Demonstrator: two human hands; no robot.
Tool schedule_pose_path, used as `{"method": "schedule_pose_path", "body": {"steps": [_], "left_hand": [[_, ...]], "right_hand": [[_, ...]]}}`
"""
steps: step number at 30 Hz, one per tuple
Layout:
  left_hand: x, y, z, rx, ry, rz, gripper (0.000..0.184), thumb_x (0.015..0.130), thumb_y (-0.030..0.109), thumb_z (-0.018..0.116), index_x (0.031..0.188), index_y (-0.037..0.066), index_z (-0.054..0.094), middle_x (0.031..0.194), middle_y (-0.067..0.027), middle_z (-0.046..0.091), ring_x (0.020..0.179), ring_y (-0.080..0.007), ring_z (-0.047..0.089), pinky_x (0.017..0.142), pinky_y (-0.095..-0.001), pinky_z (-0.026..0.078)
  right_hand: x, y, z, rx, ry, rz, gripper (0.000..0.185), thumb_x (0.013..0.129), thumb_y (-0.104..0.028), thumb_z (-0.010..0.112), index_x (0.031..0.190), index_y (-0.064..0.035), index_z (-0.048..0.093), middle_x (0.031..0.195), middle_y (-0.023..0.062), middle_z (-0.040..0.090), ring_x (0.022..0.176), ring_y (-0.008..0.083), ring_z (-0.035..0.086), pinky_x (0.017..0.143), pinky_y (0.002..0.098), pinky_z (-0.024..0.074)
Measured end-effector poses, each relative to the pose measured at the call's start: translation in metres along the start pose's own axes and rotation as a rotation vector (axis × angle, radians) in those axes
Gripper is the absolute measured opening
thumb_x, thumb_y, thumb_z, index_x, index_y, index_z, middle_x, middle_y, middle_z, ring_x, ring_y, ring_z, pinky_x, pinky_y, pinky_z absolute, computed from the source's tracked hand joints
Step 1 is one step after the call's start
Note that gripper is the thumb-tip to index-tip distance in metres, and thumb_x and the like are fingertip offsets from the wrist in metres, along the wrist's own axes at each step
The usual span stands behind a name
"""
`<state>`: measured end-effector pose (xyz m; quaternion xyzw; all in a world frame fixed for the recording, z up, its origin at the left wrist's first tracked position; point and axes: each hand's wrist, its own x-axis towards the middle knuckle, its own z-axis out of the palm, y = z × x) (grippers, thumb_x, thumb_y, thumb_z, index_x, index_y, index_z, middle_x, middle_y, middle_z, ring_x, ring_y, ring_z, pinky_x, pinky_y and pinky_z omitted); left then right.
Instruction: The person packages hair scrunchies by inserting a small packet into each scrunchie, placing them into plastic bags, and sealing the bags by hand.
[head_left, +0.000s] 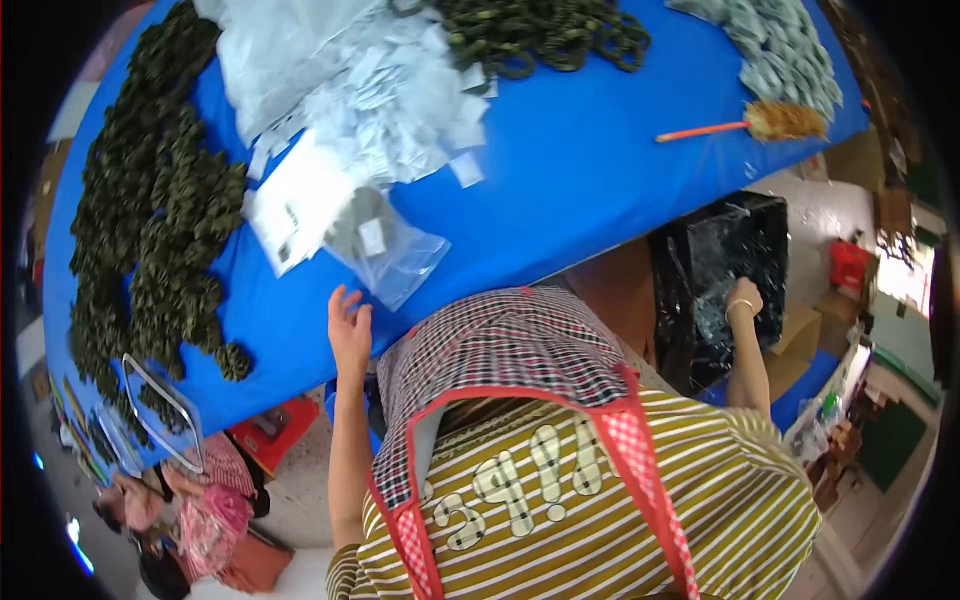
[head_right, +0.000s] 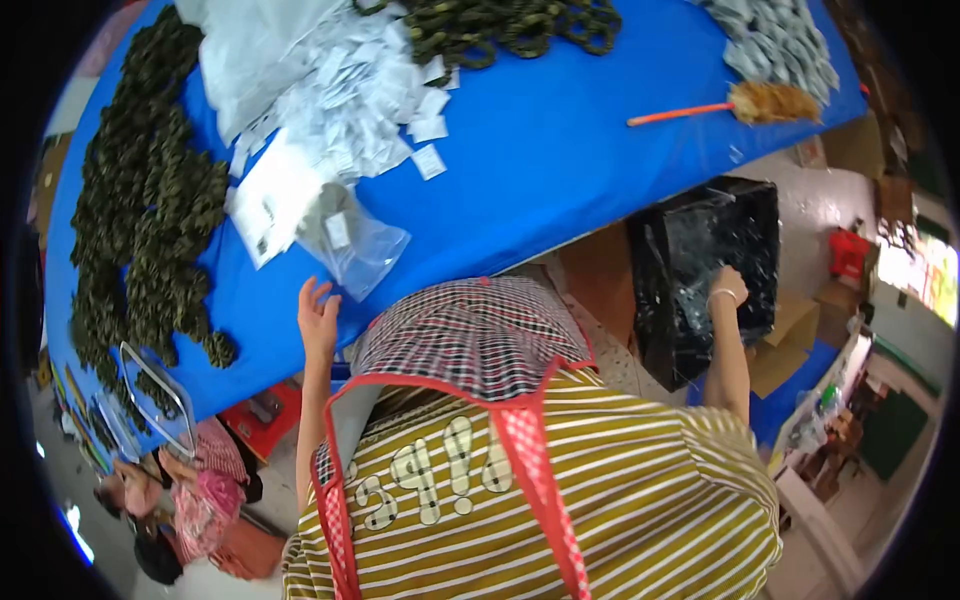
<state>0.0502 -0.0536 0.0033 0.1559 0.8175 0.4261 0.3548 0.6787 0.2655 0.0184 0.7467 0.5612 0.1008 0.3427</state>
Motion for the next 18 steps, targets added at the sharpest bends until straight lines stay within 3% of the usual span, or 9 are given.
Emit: {"method": "schedule_pose_path", "body": {"steps": [2, 3, 4, 8, 10, 12, 13, 16, 18], "left_hand": [[-0.007, 0.011, -0.006, 0.581, 0.217, 0.346, 0.048, 0.079, 0.000, 0.057, 0.125, 0.000, 0.044, 0.117, -0.0176, 0.054, 0.099, -0.0301, 0.057, 0.084, -0.0369, 0.046], [-0.005, 0.016, -0.009, 0.739, 0.295, 0.602, 0.052, 0.076, -0.002, 0.057, 0.126, 0.002, 0.045, 0.120, -0.0198, 0.051, 0.109, -0.0355, 0.049, 0.093, -0.0411, 0.040], [0.000, 0.012, -0.011, 0.827, 0.297, 0.654, 0.056, 0.073, 0.000, 0.059, 0.127, 0.005, 0.045, 0.124, -0.0181, 0.049, 0.116, -0.0320, 0.045, 0.097, -0.0414, 0.036], [0.020, 0.011, 0.000, 1.123, 0.212, 1.022, 0.055, 0.070, 0.001, 0.057, 0.124, 0.010, 0.049, 0.127, -0.0110, 0.047, 0.119, -0.0265, 0.043, 0.096, -0.0400, 0.036], [0.025, 0.011, 0.008, 1.126, 0.132, 1.092, 0.049, 0.070, 0.001, 0.056, 0.118, 0.011, 0.053, 0.127, -0.0075, 0.048, 0.119, -0.0246, 0.043, 0.093, -0.0392, 0.036], [0.028, 0.009, 0.013, 1.025, 0.026, 1.073, 0.040, 0.071, 0.001, 0.056, 0.110, 0.012, 0.057, 0.125, -0.0041, 0.050, 0.118, -0.0232, 0.045, 0.090, -0.0385, 0.037], [0.033, 0.001, 0.016, 0.935, 0.050, 1.077, 0.026, 0.071, 0.006, 0.058, 0.096, 0.012, 0.061, 0.112, -0.0025, 0.058, 0.109, -0.0212, 0.051, 0.086, -0.0380, 0.038], [0.021, 0.004, 0.022, 0.503, 0.156, 0.726, 0.010, 0.078, 0.010, 0.057, 0.086, 0.009, 0.063, 0.092, -0.0055, 0.063, 0.090, -0.0257, 0.057, 0.082, -0.0373, 0.040], [0.017, -0.003, 0.037, 0.194, 0.282, 0.468, 0.016, 0.086, 0.014, 0.054, 0.078, 0.003, 0.062, 0.079, -0.0072, 0.063, 0.078, -0.0231, 0.057, 0.070, -0.0333, 0.043]], "right_hand": [[-0.056, -0.076, -0.103, 0.196, 0.286, -0.183, 0.026, 0.092, -0.028, 0.045, 0.088, -0.0099, 0.064, 0.086, 0.0106, 0.067, 0.071, 0.0343, 0.063, 0.064, 0.0419, 0.0511], [-0.066, -0.113, -0.116, 0.465, 0.557, -0.498, 0.022, 0.090, -0.026, 0.052, 0.091, -0.0075, 0.064, 0.080, 0.0107, 0.066, 0.066, 0.0333, 0.062, 0.057, 0.0386, 0.0503], [-0.085, -0.161, -0.139, 0.685, 0.932, -0.785, 0.014, 0.085, -0.019, 0.059, 0.089, -0.0061, 0.063, 0.080, 0.0102, 0.065, 0.068, 0.0293, 0.063, 0.057, 0.0348, 0.0503], [-0.198, -0.306, -0.232, 0.787, 0.808, -1.762, 0.029, 0.074, -0.012, 0.058, 0.103, -0.0092, 0.061, 0.110, 0.0105, 0.058, 0.100, 0.0276, 0.057, 0.081, 0.0371, 0.0480], [-0.227, -0.350, -0.235, 0.608, 1.020, -2.022, 0.027, 0.077, -0.010, 0.056, 0.103, -0.0118, 0.061, 0.117, 0.0058, 0.055, 0.103, 0.0286, 0.055, 0.085, 0.0388, 0.0449], [-0.229, -0.385, -0.236, 0.501, 1.015, -2.253, 0.018, 0.078, -0.010, 0.056, 0.095, -0.0116, 0.062, 0.110, 0.0040, 0.058, 0.098, 0.0267, 0.057, 0.085, 0.0383, 0.0441], [-0.231, -0.398, -0.234, 0.436, 1.007, -2.371, 0.013, 0.079, -0.010, 0.056, 0.090, -0.0115, 0.063, 0.106, 0.0031, 0.060, 0.096, 0.0258, 0.058, 0.084, 0.0381, 0.0437], [-0.237, -0.406, -0.216, 1.027, 0.303, -2.163, 0.004, 0.081, -0.012, 0.058, 0.079, -0.0094, 0.061, 0.091, 0.0031, 0.062, 0.087, 0.0224, 0.060, 0.081, 0.0370, 0.0434], [-0.258, -0.396, -0.227, 1.234, -0.046, -1.874, 0.009, 0.083, -0.015, 0.059, 0.079, -0.0072, 0.060, 0.073, 0.0066, 0.060, 0.068, 0.0227, 0.060, 0.066, 0.0339, 0.0457]]}}
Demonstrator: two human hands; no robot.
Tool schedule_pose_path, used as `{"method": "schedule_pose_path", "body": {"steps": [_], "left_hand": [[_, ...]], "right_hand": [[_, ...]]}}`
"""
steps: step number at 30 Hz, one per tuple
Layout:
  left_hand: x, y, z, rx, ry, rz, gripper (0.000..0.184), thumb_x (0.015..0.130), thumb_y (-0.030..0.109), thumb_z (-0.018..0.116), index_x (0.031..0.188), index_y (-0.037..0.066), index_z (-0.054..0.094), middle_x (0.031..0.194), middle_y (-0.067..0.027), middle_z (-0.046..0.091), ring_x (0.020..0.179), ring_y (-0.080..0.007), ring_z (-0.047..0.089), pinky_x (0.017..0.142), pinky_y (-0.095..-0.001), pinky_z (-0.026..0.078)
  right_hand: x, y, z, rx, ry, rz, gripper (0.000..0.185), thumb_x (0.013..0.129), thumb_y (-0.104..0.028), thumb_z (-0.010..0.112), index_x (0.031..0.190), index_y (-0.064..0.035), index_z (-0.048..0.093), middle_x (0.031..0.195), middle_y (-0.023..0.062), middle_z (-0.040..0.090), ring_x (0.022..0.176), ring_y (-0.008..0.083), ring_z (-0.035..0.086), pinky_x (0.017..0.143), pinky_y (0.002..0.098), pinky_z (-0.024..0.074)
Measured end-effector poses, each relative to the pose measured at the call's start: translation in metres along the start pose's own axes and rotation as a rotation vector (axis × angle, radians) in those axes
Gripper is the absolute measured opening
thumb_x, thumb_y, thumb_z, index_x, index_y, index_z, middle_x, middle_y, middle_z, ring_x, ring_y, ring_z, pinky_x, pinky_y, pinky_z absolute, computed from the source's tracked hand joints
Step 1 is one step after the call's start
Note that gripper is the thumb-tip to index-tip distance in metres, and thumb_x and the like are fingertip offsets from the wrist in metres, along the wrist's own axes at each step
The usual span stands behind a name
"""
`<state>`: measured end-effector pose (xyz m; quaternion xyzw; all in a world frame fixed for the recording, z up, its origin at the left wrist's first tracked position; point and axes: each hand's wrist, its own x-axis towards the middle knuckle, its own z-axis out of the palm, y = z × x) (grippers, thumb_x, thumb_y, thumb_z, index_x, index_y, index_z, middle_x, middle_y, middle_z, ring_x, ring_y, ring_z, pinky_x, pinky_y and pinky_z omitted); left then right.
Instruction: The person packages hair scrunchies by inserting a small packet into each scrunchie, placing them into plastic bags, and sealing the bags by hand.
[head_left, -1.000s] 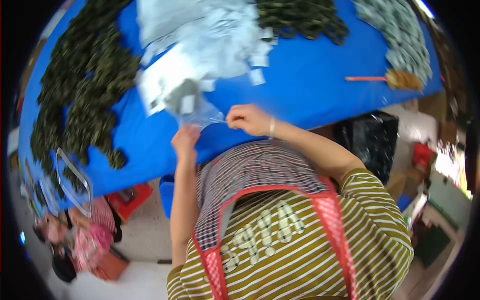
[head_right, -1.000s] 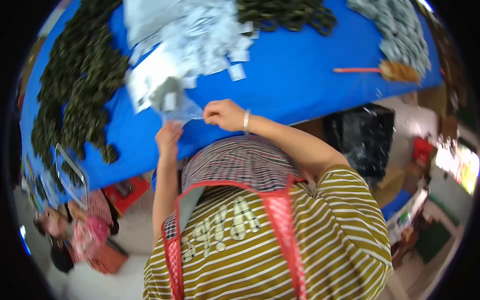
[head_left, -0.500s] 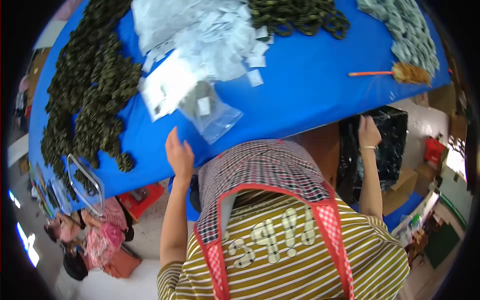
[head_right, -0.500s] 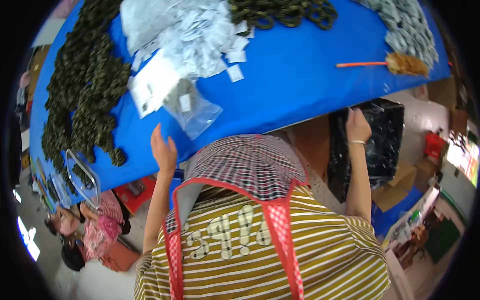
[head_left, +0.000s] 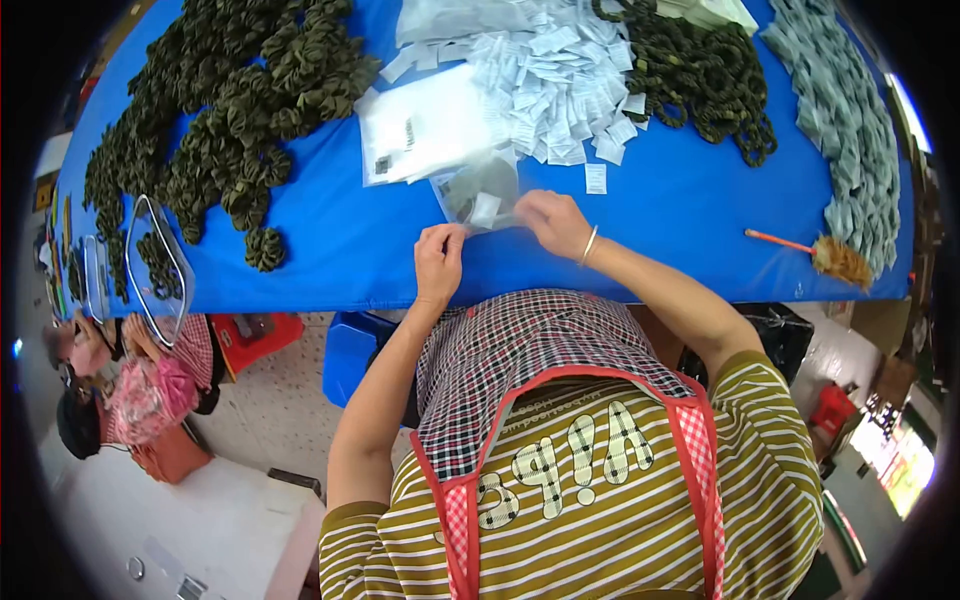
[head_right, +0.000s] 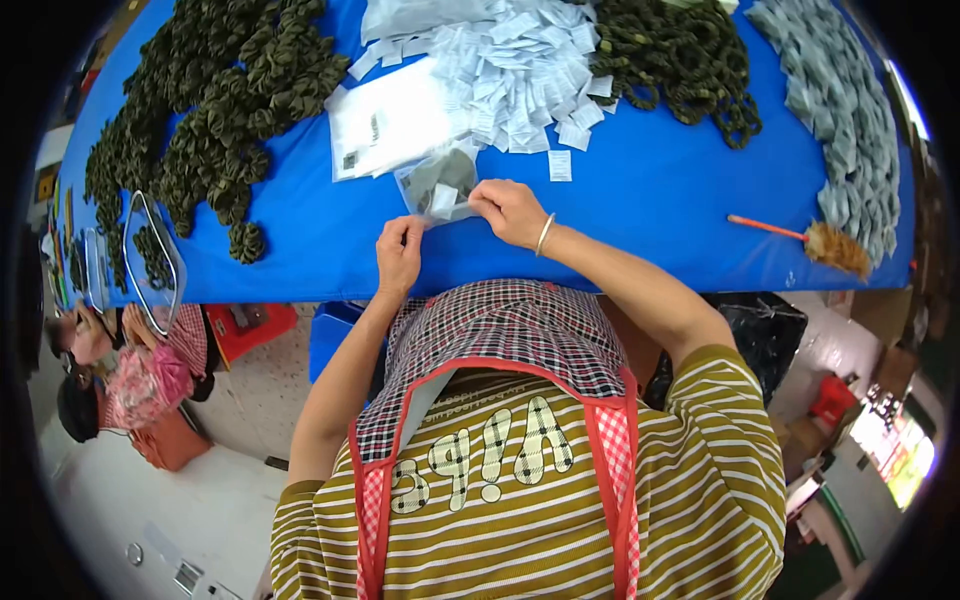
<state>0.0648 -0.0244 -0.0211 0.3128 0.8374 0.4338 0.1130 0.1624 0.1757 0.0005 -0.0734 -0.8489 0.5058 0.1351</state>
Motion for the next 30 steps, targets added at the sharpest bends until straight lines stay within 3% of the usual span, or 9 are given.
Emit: {"method": "schedule_pose_path", "body": {"steps": [2, 5, 11, 15, 20, 24, 26, 28, 30], "left_hand": [[-0.001, 0.005, 0.002, -0.182, 0.016, -0.227, 0.025, 0.091, 0.018, 0.052, 0.076, 0.001, 0.061, 0.077, -0.0077, 0.063, 0.073, -0.0208, 0.058, 0.065, -0.0320, 0.043], [0.001, 0.013, 0.002, -0.187, 0.000, -0.455, 0.032, 0.094, 0.024, 0.047, 0.076, 0.002, 0.061, 0.072, -0.0077, 0.064, 0.067, -0.0174, 0.057, 0.064, -0.0301, 0.043], [0.006, 0.032, 0.004, -0.024, 0.044, -0.643, 0.038, 0.092, 0.031, 0.041, 0.075, 0.004, 0.063, 0.068, -0.0075, 0.064, 0.065, -0.0225, 0.059, 0.065, -0.0355, 0.044], [0.010, 0.030, 0.006, 0.133, -0.010, -0.751, 0.039, 0.088, 0.032, 0.040, 0.076, 0.004, 0.064, 0.073, -0.0114, 0.066, 0.073, -0.0320, 0.062, 0.069, -0.0423, 0.045], [0.017, 0.018, 0.011, 0.346, -0.034, -0.694, 0.035, 0.085, 0.030, 0.041, 0.081, 0.002, 0.064, 0.083, -0.0197, 0.065, 0.079, -0.0408, 0.061, 0.072, -0.0486, 0.046], [0.014, 0.008, 0.013, 0.308, -0.053, -0.648, 0.037, 0.083, 0.031, 0.043, 0.081, 0.000, 0.063, 0.083, -0.0242, 0.063, 0.078, -0.0420, 0.061, 0.070, -0.0502, 0.046], [0.021, 0.004, -0.004, 0.064, -0.338, -0.587, 0.028, 0.082, 0.026, 0.053, 0.081, -0.002, 0.060, 0.075, -0.0172, 0.063, 0.065, -0.0282, 0.060, 0.063, -0.0371, 0.047], [0.015, -0.035, -0.003, -0.237, -0.114, -0.476, 0.021, 0.082, 0.018, 0.060, 0.087, -0.002, 0.058, 0.077, -0.0100, 0.060, 0.069, -0.0165, 0.056, 0.065, -0.0297, 0.046], [0.051, 0.022, -0.068, -0.198, 0.023, -0.188, 0.018, 0.085, 0.015, 0.060, 0.093, -0.001, 0.058, 0.080, -0.0072, 0.059, 0.072, -0.0143, 0.053, 0.068, -0.0284, 0.046]], "right_hand": [[0.006, -0.008, 0.009, 0.198, 0.018, 0.281, 0.012, 0.085, -0.017, 0.059, 0.078, -0.0071, 0.059, 0.067, 0.0087, 0.059, 0.060, 0.0242, 0.058, 0.057, 0.0329, 0.0458], [0.014, -0.001, 0.023, 0.010, 0.093, 0.217, 0.018, 0.086, -0.021, 0.058, 0.075, -0.0072, 0.056, 0.057, 0.0089, 0.056, 0.051, 0.0267, 0.056, 0.046, 0.0347, 0.0426], [0.022, 0.004, 0.038, -0.320, 0.098, 0.093, 0.027, 0.084, -0.032, 0.061, 0.081, -0.0079, 0.051, 0.055, 0.0086, 0.056, 0.052, 0.0296, 0.057, 0.047, 0.0399, 0.0425], [0.032, -0.002, 0.039, -0.361, -0.022, 0.451, 0.035, 0.083, -0.038, 0.060, 0.094, -0.0063, 0.049, 0.068, 0.0122, 0.061, 0.063, 0.0335, 0.059, 0.056, 0.0427, 0.0453], [0.033, 0.006, 0.042, -0.418, 0.263, 0.345, 0.046, 0.079, -0.044, 0.063, 0.102, -0.0054, 0.050, 0.084, 0.0171, 0.063, 0.077, 0.0352, 0.061, 0.068, 0.0446, 0.0475], [0.027, 0.014, 0.063, 0.190, -0.012, 0.470, 0.044, 0.071, -0.037, 0.069, 0.097, -0.0024, 0.062, 0.087, 0.0188, 0.064, 0.074, 0.0311, 0.063, 0.069, 0.0381, 0.0503], [0.032, 0.004, 0.045, 0.355, -0.098, 0.785, 0.034, 0.074, -0.025, 0.070, 0.100, -0.0032, 0.063, 0.078, 0.0074, 0.064, 0.061, 0.0147, 0.057, 0.053, 0.0291, 0.0470], [0.029, -0.020, -0.001, 0.560, 0.106, 0.865, 0.032, 0.074, -0.023, 0.070, 0.100, -0.0055, 0.063, 0.076, 0.0036, 0.063, 0.054, 0.0114, 0.055, 0.044, 0.0264, 0.0438], [0.027, -0.026, -0.077, 0.765, 0.497, 0.767, 0.034, 0.076, -0.025, 0.070, 0.100, -0.0032, 0.059, 0.079, 0.0061, 0.063, 0.060, 0.0148, 0.058, 0.044, 0.0285, 0.0458]]}}
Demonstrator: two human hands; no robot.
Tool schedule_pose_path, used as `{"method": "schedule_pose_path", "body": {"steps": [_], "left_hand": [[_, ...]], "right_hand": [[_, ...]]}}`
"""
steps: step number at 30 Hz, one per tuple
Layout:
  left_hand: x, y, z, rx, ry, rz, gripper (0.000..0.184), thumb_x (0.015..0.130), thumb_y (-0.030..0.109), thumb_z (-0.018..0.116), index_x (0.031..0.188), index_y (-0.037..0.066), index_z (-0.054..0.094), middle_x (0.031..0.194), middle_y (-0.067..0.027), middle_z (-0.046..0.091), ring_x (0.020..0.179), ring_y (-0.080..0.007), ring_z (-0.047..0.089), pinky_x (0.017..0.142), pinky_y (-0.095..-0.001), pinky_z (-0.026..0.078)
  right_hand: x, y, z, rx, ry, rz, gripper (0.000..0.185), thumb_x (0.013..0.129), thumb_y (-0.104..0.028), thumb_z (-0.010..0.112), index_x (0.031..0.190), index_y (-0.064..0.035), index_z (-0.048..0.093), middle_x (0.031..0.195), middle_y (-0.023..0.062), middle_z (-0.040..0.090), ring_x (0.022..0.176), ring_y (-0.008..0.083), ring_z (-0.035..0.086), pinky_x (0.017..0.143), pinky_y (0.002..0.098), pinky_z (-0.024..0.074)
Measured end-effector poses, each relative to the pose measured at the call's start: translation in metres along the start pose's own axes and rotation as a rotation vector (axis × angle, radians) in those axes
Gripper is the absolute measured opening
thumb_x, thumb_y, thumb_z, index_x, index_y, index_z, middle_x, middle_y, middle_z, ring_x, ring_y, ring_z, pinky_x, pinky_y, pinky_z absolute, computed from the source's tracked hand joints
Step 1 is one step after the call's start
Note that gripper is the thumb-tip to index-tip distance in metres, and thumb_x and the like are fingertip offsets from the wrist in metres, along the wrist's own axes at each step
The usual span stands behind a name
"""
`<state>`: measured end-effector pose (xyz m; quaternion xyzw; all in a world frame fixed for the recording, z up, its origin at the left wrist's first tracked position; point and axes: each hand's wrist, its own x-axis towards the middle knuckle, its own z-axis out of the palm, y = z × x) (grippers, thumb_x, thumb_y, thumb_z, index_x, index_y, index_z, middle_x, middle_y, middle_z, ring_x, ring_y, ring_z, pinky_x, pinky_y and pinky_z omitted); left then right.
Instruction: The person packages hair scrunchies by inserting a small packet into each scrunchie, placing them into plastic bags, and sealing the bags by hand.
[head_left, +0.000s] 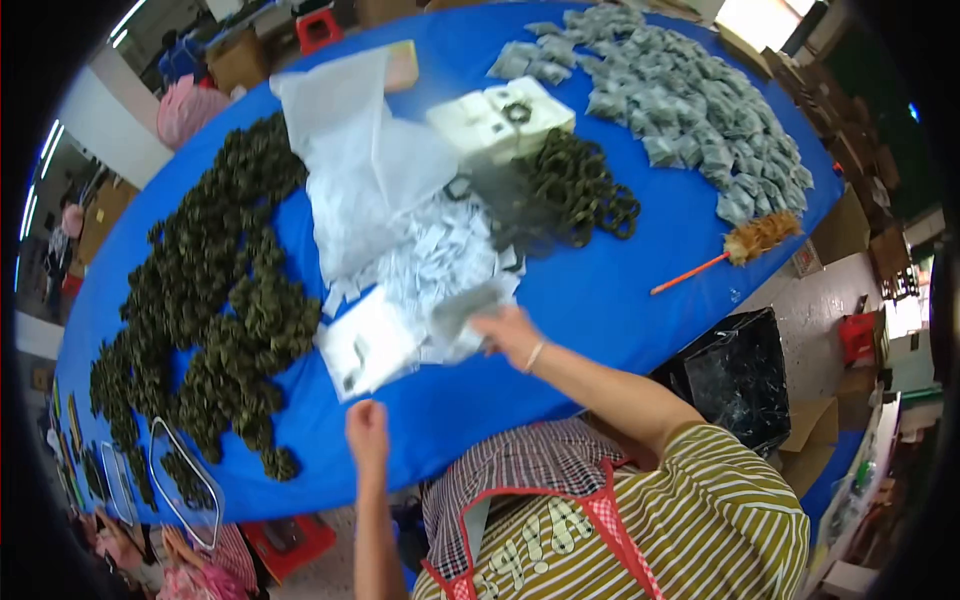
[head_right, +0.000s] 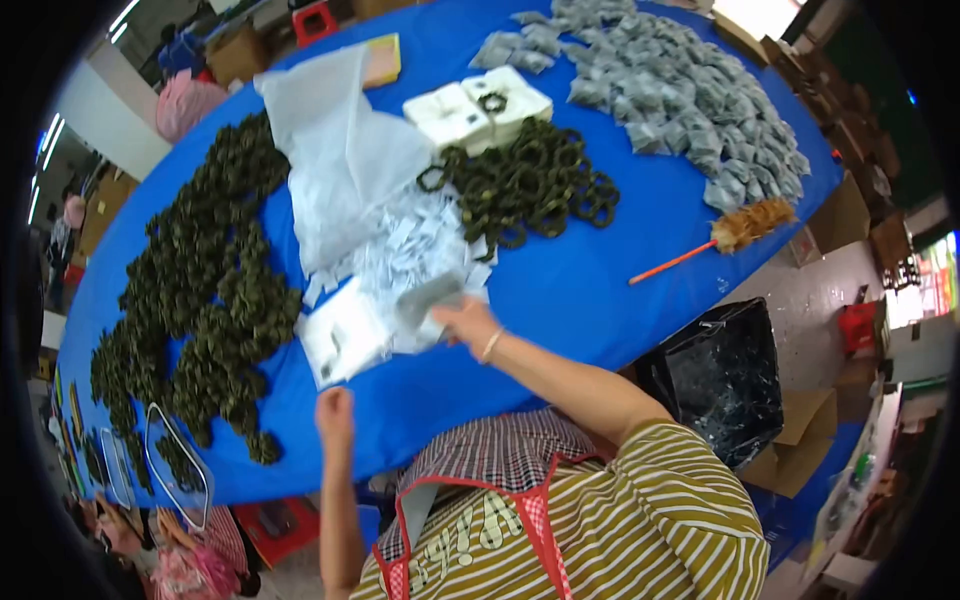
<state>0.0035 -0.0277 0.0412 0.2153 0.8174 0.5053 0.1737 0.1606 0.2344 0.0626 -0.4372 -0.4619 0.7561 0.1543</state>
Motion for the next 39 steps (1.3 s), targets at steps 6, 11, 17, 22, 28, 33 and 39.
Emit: {"method": "schedule_pose_path", "body": {"steps": [6, 11, 17, 22, 28, 33, 39], "left_hand": [[0.025, 0.299, -0.203, -0.286, 0.093, 0.795, 0.042, 0.096, 0.029, 0.036, 0.122, -0.001, 0.049, 0.119, -0.0104, 0.054, 0.109, -0.0175, 0.052, 0.094, -0.0322, 0.039], [0.012, 0.447, -0.161, -0.101, -0.093, 1.136, 0.040, 0.096, 0.028, 0.036, 0.120, -0.001, 0.049, 0.118, -0.0107, 0.054, 0.109, -0.0180, 0.052, 0.094, -0.0325, 0.039], [0.088, 0.500, -0.014, 0.286, -0.113, 1.005, 0.039, 0.095, 0.027, 0.036, 0.118, -0.001, 0.049, 0.116, -0.0111, 0.055, 0.107, -0.0186, 0.052, 0.093, -0.0328, 0.040], [0.144, 0.490, 0.053, 0.456, -0.049, 0.920, 0.037, 0.095, 0.026, 0.036, 0.116, -0.002, 0.049, 0.115, -0.0114, 0.055, 0.107, -0.0191, 0.052, 0.093, -0.0331, 0.040], [0.166, 0.474, 0.079, 0.522, -0.027, 0.922, 0.036, 0.095, 0.026, 0.036, 0.114, -0.002, 0.050, 0.113, -0.0118, 0.055, 0.105, -0.0196, 0.053, 0.092, -0.0334, 0.041], [0.173, 0.465, 0.078, 0.518, -0.038, 0.939, 0.035, 0.095, 0.025, 0.036, 0.112, -0.002, 0.050, 0.112, -0.0121, 0.055, 0.105, -0.0201, 0.053, 0.092, -0.0336, 0.041], [0.182, 0.462, 0.068, 0.486, -0.076, 0.994, 0.034, 0.095, 0.024, 0.036, 0.110, -0.003, 0.050, 0.110, -0.0125, 0.055, 0.104, -0.0207, 0.053, 0.091, -0.0340, 0.042]], "right_hand": [[-0.014, -0.212, -0.164, 0.565, 0.521, -0.435, 0.046, 0.090, -0.022, 0.056, 0.128, -0.0056, 0.037, 0.112, 0.0127, 0.053, 0.083, 0.0214, 0.060, 0.062, 0.0306, 0.0483], [-0.166, -0.296, -0.076, 0.118, -0.178, -0.863, 0.055, 0.094, -0.032, 0.048, 0.138, -0.0070, 0.026, 0.120, 0.0158, 0.049, 0.088, 0.0223, 0.061, 0.068, 0.0291, 0.0501], [-0.280, -0.354, -0.028, -0.249, -0.802, -1.290, 0.076, 0.089, -0.059, 0.035, 0.143, -0.0103, 0.014, 0.135, 0.0215, 0.039, 0.107, 0.0343, 0.055, 0.079, 0.0353, 0.0504], [-0.267, -0.342, -0.056, -0.640, -0.612, -1.119, 0.073, 0.090, -0.058, 0.035, 0.141, -0.0099, 0.017, 0.133, 0.0210, 0.040, 0.106, 0.0333, 0.056, 0.079, 0.0348, 0.0501], [-0.225, -0.293, -0.124, -0.914, -0.241, -0.810, 0.070, 0.090, -0.056, 0.036, 0.139, -0.0095, 0.021, 0.131, 0.0204, 0.042, 0.105, 0.0321, 0.056, 0.078, 0.0342, 0.0498], [-0.230, -0.285, -0.148, -0.930, -0.041, -0.749, 0.067, 0.090, -0.055, 0.037, 0.138, -0.0091, 0.023, 0.129, 0.0199, 0.043, 0.103, 0.0311, 0.056, 0.078, 0.0337, 0.0496], [-0.271, -0.273, -0.138, -0.909, 0.221, -0.724, 0.064, 0.090, -0.053, 0.038, 0.136, -0.0087, 0.027, 0.127, 0.0193, 0.045, 0.102, 0.0299, 0.056, 0.078, 0.0332, 0.0493]]}}
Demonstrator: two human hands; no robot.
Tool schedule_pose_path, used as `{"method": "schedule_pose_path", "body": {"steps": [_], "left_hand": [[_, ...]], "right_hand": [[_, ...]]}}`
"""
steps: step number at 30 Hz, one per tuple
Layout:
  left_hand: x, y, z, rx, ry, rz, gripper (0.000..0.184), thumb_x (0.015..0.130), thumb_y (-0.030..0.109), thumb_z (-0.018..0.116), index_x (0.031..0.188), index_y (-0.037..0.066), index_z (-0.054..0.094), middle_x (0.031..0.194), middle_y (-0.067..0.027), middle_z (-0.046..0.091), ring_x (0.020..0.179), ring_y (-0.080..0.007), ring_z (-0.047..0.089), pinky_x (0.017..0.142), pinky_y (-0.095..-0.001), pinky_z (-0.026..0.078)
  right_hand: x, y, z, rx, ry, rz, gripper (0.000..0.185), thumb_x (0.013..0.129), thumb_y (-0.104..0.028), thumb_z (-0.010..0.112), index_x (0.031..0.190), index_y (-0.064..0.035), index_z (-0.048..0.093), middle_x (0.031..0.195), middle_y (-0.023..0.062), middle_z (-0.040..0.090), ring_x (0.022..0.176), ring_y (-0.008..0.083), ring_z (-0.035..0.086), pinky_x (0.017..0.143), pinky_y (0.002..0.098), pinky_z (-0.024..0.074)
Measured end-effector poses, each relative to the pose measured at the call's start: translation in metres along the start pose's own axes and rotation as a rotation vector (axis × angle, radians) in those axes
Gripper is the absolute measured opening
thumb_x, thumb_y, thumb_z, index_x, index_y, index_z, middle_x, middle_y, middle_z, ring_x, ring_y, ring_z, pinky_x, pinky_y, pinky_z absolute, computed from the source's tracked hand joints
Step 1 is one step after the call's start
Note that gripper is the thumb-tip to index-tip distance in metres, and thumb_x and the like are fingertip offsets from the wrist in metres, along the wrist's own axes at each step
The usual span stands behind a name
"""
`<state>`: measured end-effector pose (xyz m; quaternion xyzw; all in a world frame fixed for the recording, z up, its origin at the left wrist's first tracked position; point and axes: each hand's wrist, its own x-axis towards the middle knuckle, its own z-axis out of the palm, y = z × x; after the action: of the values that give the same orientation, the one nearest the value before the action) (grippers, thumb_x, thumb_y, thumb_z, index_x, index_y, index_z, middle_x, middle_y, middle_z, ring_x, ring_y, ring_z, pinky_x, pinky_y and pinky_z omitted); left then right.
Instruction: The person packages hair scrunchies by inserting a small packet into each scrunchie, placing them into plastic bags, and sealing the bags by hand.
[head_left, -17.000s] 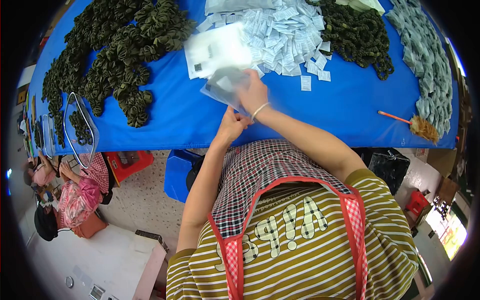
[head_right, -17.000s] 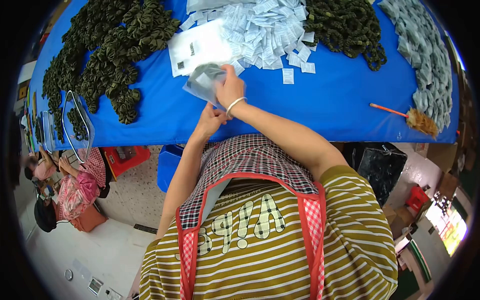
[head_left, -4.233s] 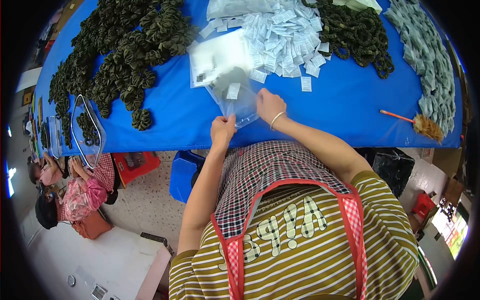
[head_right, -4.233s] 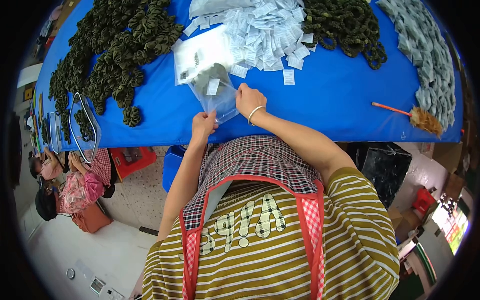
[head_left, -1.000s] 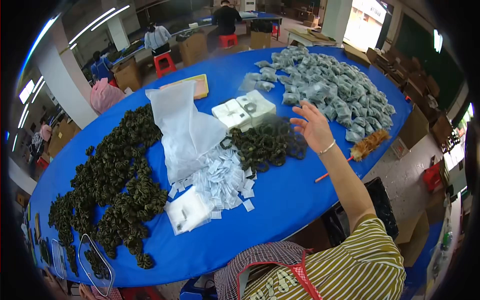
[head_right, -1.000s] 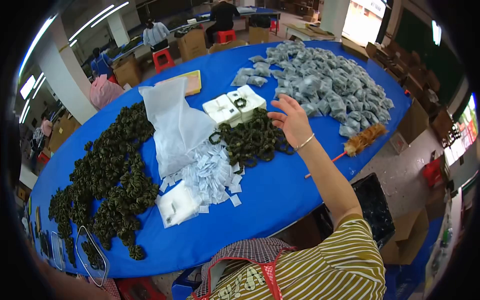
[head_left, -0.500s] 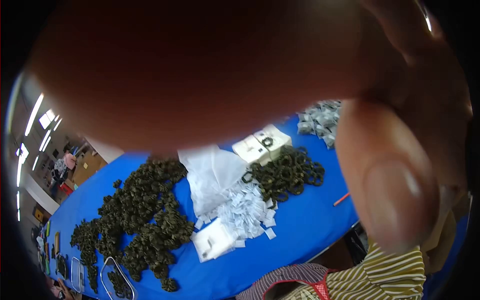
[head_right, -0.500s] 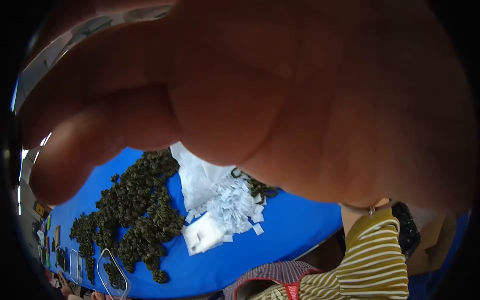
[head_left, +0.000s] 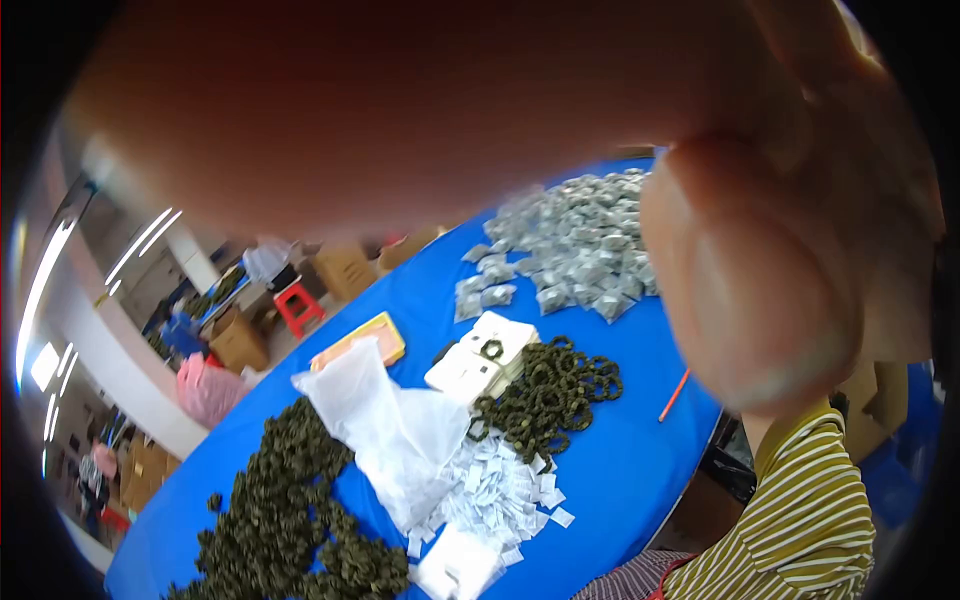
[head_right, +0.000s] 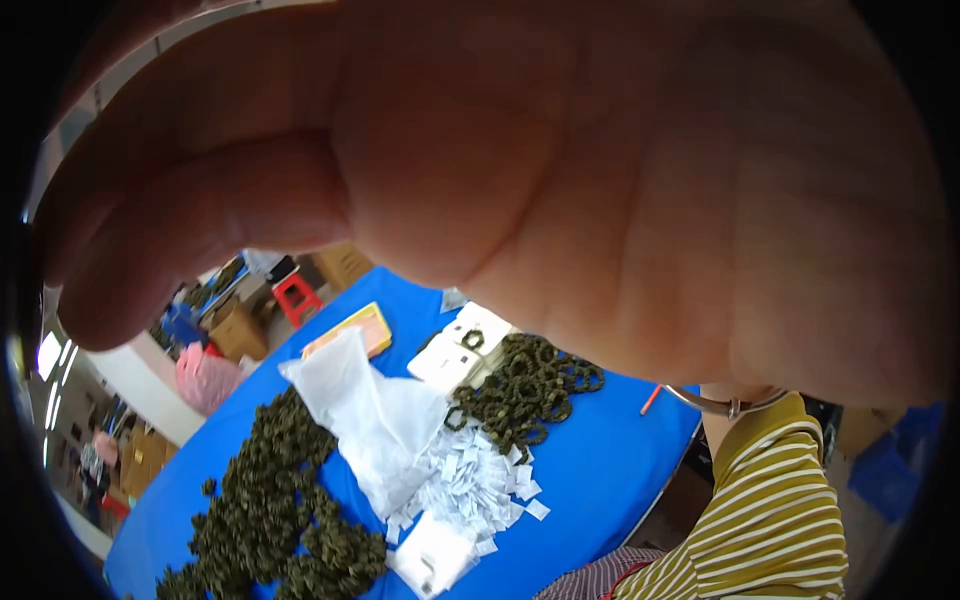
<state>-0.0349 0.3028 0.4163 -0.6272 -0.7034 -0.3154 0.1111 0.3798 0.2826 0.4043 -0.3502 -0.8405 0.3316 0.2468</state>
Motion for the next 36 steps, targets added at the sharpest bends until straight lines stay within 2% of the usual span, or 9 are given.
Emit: {"method": "schedule_pose_path", "body": {"steps": [7, 15, 21, 28, 32, 36], "left_hand": [[-0.003, -0.016, -0.007, -0.057, 0.003, 0.056, 0.032, 0.094, 0.023, 0.035, 0.107, -0.003, 0.051, 0.109, -0.0129, 0.055, 0.102, -0.0213, 0.053, 0.091, -0.0343, 0.042], [-0.014, -0.043, -0.025, -0.120, 0.066, 0.100, 0.031, 0.094, 0.022, 0.035, 0.104, -0.003, 0.051, 0.107, -0.0134, 0.055, 0.101, -0.0221, 0.054, 0.090, -0.0347, 0.043], [-0.040, -0.054, -0.060, -0.146, 0.177, 0.145, 0.030, 0.094, 0.021, 0.035, 0.101, -0.004, 0.051, 0.105, -0.0138, 0.055, 0.100, -0.0227, 0.054, 0.090, -0.0350, 0.043], [-0.113, -0.047, -0.115, -0.055, 0.357, 0.144, 0.029, 0.093, 0.020, 0.035, 0.099, -0.004, 0.052, 0.103, -0.0142, 0.055, 0.098, -0.0234, 0.054, 0.089, -0.0354, 0.044], [-0.171, -0.030, -0.136, 0.059, 0.465, 0.109, 0.029, 0.093, 0.019, 0.035, 0.097, -0.004, 0.052, 0.102, -0.0144, 0.055, 0.098, -0.0237, 0.054, 0.089, -0.0356, 0.044], [-0.231, -0.006, -0.155, 0.202, 0.587, 0.085, 0.029, 0.093, 0.018, 0.035, 0.096, -0.004, 0.052, 0.101, -0.0147, 0.055, 0.097, -0.0241, 0.055, 0.088, -0.0358, 0.044]], "right_hand": [[-0.061, -0.037, 0.008, -0.062, 0.193, 0.167, 0.061, 0.091, -0.051, 0.040, 0.133, -0.0082, 0.031, 0.125, 0.0187, 0.047, 0.100, 0.0284, 0.057, 0.078, 0.0325, 0.0489], [-0.035, -0.080, 0.009, -0.198, 0.268, 0.086, 0.057, 0.091, -0.048, 0.041, 0.130, -0.0077, 0.036, 0.122, 0.0179, 0.049, 0.099, 0.0268, 0.057, 0.077, 0.0318, 0.0485], [0.009, -0.082, 0.011, -0.187, 0.184, -0.003, 0.054, 0.092, -0.047, 0.042, 0.128, -0.0072, 0.039, 0.120, 0.0173, 0.051, 0.097, 0.0256, 0.058, 0.077, 0.0312, 0.0483], [0.068, -0.046, 0.053, -0.080, -0.070, -0.117, 0.051, 0.092, -0.044, 0.043, 0.126, -0.0067, 0.043, 0.117, 0.0166, 0.053, 0.096, 0.0242, 0.058, 0.077, 0.0305, 0.0479], [0.095, -0.033, 0.079, 0.011, -0.188, -0.246, 0.049, 0.092, -0.043, 0.044, 0.125, -0.0065, 0.045, 0.116, 0.0162, 0.054, 0.095, 0.0234, 0.058, 0.076, 0.0302, 0.0477], [0.121, -0.047, 0.094, 0.153, -0.226, -0.466, 0.047, 0.092, -0.042, 0.045, 0.123, -0.0062, 0.048, 0.114, 0.0158, 0.055, 0.094, 0.0225, 0.058, 0.076, 0.0298, 0.0475]]}}
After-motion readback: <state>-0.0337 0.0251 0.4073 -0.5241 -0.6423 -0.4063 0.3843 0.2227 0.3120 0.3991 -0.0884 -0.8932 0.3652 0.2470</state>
